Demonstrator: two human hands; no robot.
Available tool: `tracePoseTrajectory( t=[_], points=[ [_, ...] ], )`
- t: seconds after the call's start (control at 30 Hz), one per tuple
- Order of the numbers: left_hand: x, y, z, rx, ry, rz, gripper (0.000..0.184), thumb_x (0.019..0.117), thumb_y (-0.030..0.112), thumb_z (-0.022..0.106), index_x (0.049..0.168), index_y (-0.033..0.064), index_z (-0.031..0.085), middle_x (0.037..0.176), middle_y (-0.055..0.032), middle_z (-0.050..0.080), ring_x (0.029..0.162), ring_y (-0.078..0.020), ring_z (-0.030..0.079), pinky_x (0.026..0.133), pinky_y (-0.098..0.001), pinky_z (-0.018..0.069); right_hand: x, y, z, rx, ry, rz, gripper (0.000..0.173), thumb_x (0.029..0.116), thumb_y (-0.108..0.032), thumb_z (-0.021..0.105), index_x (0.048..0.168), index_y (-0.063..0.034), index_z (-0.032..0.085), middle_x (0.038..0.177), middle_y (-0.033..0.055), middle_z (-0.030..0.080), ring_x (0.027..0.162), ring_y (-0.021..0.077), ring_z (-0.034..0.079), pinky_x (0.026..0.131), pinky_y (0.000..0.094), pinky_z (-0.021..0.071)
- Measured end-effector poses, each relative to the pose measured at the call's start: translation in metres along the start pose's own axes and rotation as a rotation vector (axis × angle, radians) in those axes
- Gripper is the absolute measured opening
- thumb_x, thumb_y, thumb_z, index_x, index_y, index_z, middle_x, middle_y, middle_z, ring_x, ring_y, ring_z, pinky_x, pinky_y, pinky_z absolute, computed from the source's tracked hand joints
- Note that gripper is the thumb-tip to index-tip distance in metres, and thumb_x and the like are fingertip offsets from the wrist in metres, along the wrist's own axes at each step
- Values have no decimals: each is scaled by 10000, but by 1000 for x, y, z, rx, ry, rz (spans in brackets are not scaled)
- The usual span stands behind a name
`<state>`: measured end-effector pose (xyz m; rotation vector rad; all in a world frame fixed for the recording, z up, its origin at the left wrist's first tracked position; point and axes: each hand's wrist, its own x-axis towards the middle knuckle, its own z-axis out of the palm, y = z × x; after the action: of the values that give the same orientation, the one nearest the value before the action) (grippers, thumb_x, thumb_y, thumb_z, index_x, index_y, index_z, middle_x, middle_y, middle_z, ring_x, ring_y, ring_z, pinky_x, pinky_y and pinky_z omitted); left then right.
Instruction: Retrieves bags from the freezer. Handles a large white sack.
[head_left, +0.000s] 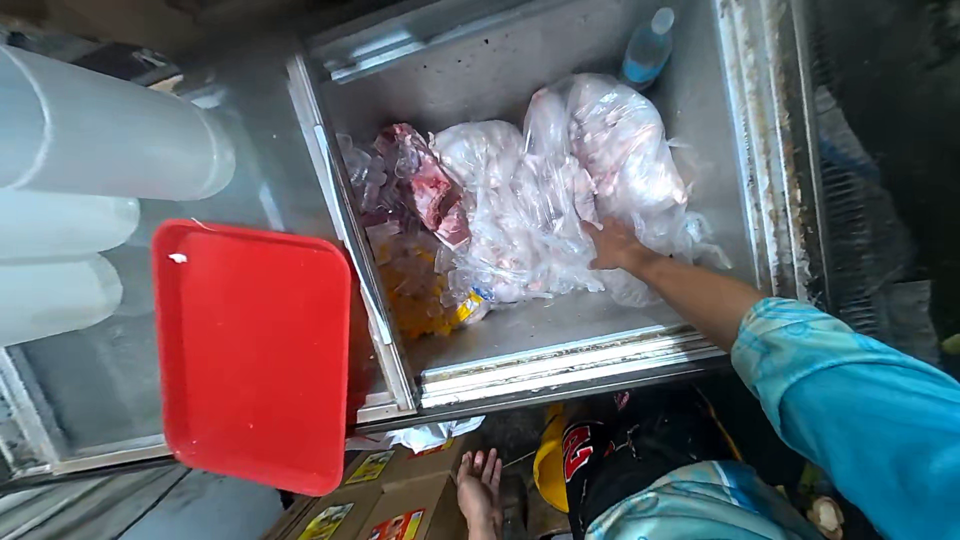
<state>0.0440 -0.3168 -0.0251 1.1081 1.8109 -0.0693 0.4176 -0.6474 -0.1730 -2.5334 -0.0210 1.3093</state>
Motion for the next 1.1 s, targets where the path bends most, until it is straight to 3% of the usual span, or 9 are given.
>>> tracePoseTrajectory(
  t=[0.13, 0.27, 0.4, 0.47, 0.5, 0.63, 0.8, 0.97, 1.1],
  points=[
    [-13, 11, 13, 77, -85, 62, 477, 1117, 343, 369, 1489, 47, 411, 1288, -182, 585, 1021, -268, 658, 834, -430, 566, 15, 29, -5, 174, -79, 42, 1180, 642, -465, 942, 1587, -165, 302, 1368, 264, 586, 1246, 472, 571, 997, 702, 449],
    [-27, 14, 23, 112, -96, 189, 428, 1110, 269, 379, 1459, 31, 453, 1226, -182, 656, 944, -231, 701, 774, -387, 591, -16, 3, -1, 220, -142, -87, 1212, 623, -633, 896, 1563, -126, 322, 1393, 210, 584, 1260, 398, 585, 1024, 648, 466],
    [-52, 39, 33, 109, 175, 622, 383, 1079, 104, 426, 1406, -95, 430, 1165, -197, 618, 868, -129, 652, 731, -299, 561, -26, 6, -14, 706, -233, -192, 669, 1024, -509, 553, 1519, -71, 449, 1450, 186, 552, 1319, 295, 547, 1110, 499, 432],
    [-77, 70, 43, 183, 239, 922, 343, 1032, 45, 486, 1312, -150, 454, 1091, -171, 584, 860, -75, 612, 759, -237, 545, -21, 23, -11, 898, -263, -58, 528, 1096, -474, 372, 1410, -88, 550, 1248, 127, 633, 1104, 204, 600, 921, 386, 485],
    [-88, 85, 50, 230, 239, 1064, 339, 1010, 43, 508, 1273, -169, 474, 1092, -184, 591, 893, -76, 611, 805, -229, 541, -14, 31, -8, 847, -270, -72, 505, 1101, -408, 404, 1444, -58, 528, 1363, 171, 603, 1235, 257, 582, 1030, 440, 469],
    [-95, 131, 89, 469, 133, 1385, 344, 967, 98, 509, 1171, -175, 556, 1116, -254, 641, 1018, -191, 645, 914, -307, 542, 0, 33, -1, 496, -216, -221, 741, 899, -333, 769, 1485, -3, 458, 1416, 271, 551, 1326, 393, 535, 1117, 579, 414],
    [-49, 134, 129, 804, 113, 1292, 327, 964, 173, 534, 1196, -19, 664, 1161, -186, 681, 1053, -290, 674, 890, -451, 570, -56, 25, -72, 507, -63, -38, 558, 902, -414, 768, 1273, -25, 618, 1129, 257, 671, 1062, 419, 649, 926, 665, 492],
    [-43, 125, 129, 659, 195, 1399, 290, 936, 156, 500, 1059, -14, 700, 1013, -135, 693, 893, -174, 673, 747, -287, 570, -145, 15, -121, 404, 384, -3, 676, 813, -375, 833, 1373, -126, 548, 1121, 273, 670, 1020, 491, 651, 828, 732, 476],
    [-40, 124, 130, 580, 194, 1408, 289, 941, 171, 496, 1032, -23, 690, 967, -113, 689, 861, -121, 662, 723, -234, 556, -178, -8, -151, 351, 679, -116, 767, 783, -419, 789, 1354, 12, 515, 1101, 332, 639, 960, 534, 639, 791, 730, 469]
  ],
)
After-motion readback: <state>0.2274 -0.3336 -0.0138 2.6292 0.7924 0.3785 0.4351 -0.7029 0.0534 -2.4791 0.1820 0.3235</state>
